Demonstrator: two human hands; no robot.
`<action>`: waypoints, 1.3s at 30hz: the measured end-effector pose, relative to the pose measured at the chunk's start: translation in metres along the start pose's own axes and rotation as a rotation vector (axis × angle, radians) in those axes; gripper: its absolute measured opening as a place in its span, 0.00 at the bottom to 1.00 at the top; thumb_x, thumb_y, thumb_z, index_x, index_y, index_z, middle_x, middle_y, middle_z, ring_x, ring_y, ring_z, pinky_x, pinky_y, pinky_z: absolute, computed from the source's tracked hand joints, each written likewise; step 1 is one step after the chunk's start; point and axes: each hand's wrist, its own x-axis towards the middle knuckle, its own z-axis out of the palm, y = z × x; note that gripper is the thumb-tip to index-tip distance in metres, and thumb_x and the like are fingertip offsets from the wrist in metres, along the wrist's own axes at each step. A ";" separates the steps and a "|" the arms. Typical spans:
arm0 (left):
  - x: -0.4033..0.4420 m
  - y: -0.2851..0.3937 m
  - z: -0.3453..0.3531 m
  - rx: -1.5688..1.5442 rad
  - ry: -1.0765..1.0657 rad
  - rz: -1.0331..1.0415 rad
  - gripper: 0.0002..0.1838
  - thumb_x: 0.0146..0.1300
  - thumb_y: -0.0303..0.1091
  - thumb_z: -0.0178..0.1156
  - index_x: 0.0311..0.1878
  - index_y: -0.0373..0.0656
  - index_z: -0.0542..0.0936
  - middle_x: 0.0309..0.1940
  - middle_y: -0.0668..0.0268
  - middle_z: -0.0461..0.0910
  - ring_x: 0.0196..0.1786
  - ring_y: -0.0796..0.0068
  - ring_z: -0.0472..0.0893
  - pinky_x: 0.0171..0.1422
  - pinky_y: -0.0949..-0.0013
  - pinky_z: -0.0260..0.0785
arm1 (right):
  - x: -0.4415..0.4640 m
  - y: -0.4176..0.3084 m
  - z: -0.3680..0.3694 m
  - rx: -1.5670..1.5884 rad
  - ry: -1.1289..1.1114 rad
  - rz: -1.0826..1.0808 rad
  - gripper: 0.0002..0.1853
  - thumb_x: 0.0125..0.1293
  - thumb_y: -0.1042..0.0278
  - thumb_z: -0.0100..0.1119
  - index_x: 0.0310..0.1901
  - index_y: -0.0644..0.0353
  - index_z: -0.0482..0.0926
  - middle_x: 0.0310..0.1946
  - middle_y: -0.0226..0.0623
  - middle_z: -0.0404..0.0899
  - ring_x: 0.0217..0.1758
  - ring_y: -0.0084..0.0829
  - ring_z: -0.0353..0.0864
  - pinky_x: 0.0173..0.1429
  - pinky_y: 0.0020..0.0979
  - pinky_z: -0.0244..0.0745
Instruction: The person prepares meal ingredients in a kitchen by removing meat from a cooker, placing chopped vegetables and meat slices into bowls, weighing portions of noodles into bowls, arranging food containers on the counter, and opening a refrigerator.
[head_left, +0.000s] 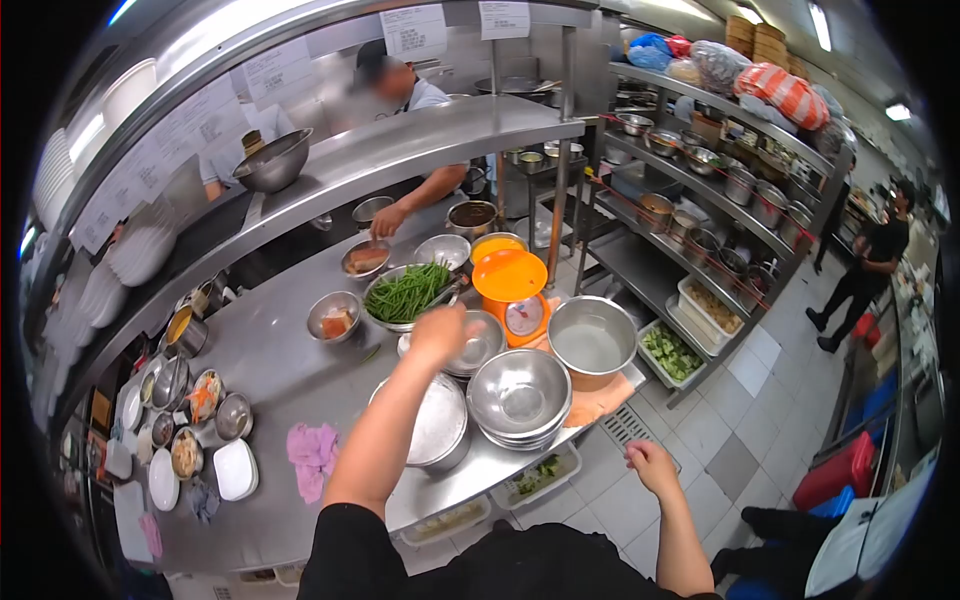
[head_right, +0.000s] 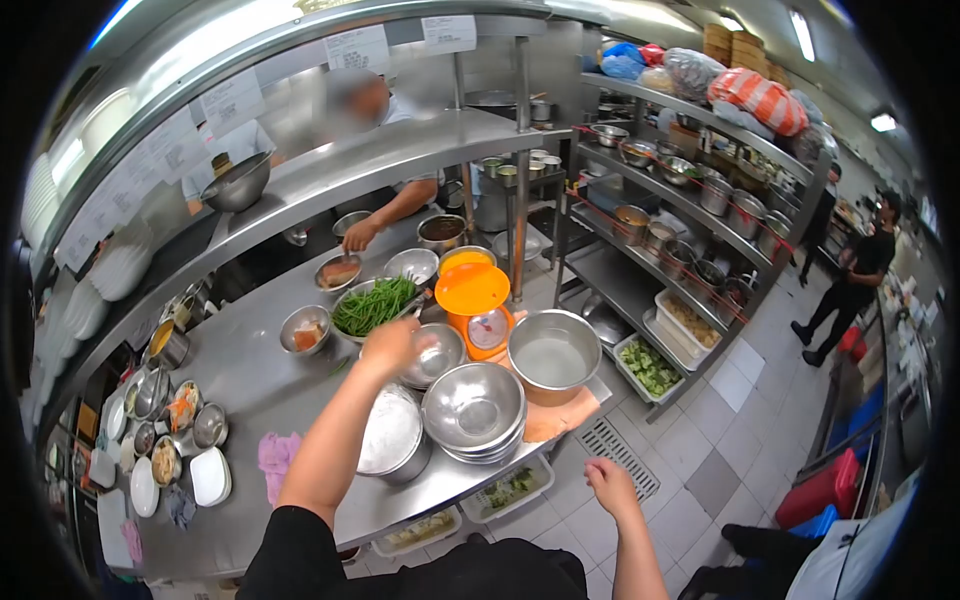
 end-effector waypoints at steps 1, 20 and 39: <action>-0.017 0.017 -0.006 0.032 -0.154 -0.018 0.25 0.64 0.56 0.59 0.47 0.41 0.81 0.44 0.49 0.83 0.48 0.49 0.83 0.50 0.51 0.74 | 0.013 -0.028 -0.001 0.026 -0.001 -0.077 0.13 0.70 0.64 0.54 0.47 0.65 0.81 0.32 0.36 0.85 0.34 0.26 0.85 0.40 0.28 0.78; -0.065 0.058 0.057 -0.033 0.078 -0.567 0.13 0.57 0.38 0.65 0.43 0.45 0.80 0.40 0.55 0.83 0.46 0.51 0.82 0.49 0.52 0.72 | 0.176 -0.097 0.020 0.239 -0.588 -0.615 0.11 0.70 0.68 0.56 0.48 0.65 0.81 0.36 0.34 0.84 0.37 0.22 0.82 0.43 0.25 0.77; -0.139 0.131 0.036 -0.025 0.786 -0.273 0.10 0.49 0.27 0.64 0.35 0.39 0.76 0.45 0.62 0.80 0.41 0.57 0.82 0.42 0.57 0.75 | 0.186 -0.165 0.046 -0.262 -0.257 -0.867 0.17 0.61 0.59 0.63 0.47 0.61 0.78 0.41 0.45 0.82 0.47 0.45 0.81 0.51 0.42 0.76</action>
